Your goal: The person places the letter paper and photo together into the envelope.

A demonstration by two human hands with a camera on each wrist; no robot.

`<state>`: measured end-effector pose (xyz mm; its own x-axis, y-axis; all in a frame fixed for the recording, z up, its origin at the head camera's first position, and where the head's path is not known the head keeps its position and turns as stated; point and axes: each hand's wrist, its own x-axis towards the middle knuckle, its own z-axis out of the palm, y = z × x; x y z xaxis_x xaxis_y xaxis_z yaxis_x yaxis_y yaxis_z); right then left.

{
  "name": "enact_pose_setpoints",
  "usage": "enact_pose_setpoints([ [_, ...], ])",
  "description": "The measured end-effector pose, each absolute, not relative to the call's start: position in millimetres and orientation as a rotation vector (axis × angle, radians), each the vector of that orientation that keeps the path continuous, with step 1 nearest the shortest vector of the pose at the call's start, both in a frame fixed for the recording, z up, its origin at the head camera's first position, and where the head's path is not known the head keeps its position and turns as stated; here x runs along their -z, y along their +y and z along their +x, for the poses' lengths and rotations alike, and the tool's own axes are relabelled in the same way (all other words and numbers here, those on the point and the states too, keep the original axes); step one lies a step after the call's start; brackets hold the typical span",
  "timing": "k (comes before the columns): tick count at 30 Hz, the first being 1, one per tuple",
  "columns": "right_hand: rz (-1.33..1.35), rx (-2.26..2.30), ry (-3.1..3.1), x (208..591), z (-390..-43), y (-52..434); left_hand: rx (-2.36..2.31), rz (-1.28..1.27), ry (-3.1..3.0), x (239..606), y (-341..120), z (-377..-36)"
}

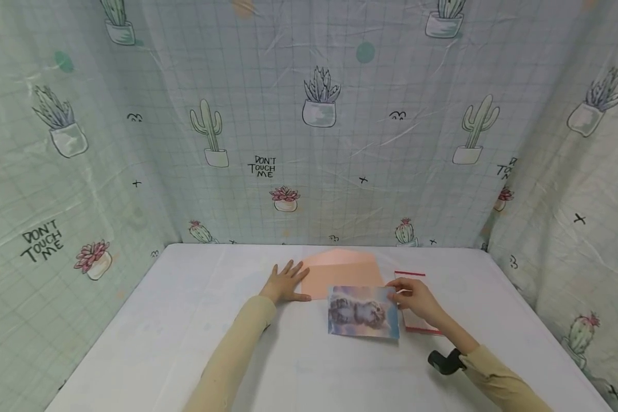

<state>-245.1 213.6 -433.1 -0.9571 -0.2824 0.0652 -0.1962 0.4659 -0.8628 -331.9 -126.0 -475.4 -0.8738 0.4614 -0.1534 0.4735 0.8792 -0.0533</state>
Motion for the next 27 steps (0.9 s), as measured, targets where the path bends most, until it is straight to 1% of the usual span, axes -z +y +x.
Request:
enact_pose_setpoints([
  [4,-0.399,1.529,2.587,434.0,-256.3,215.0,0.138,0.726,2.915,475.3,-126.4,-331.7],
  [11,-0.450,1.489,2.551,433.3,-273.8,218.2,0.132,0.710,2.917,476.9,-126.3,-333.8],
  [15,-0.426,1.494,2.514,430.5,-280.6,219.1,0.124,0.705,2.912,477.7,-125.6,-333.7],
  [27,-0.209,1.450,2.469,430.6,-300.5,227.0,0.136,0.710,2.912,475.0,-125.6,-330.4],
])
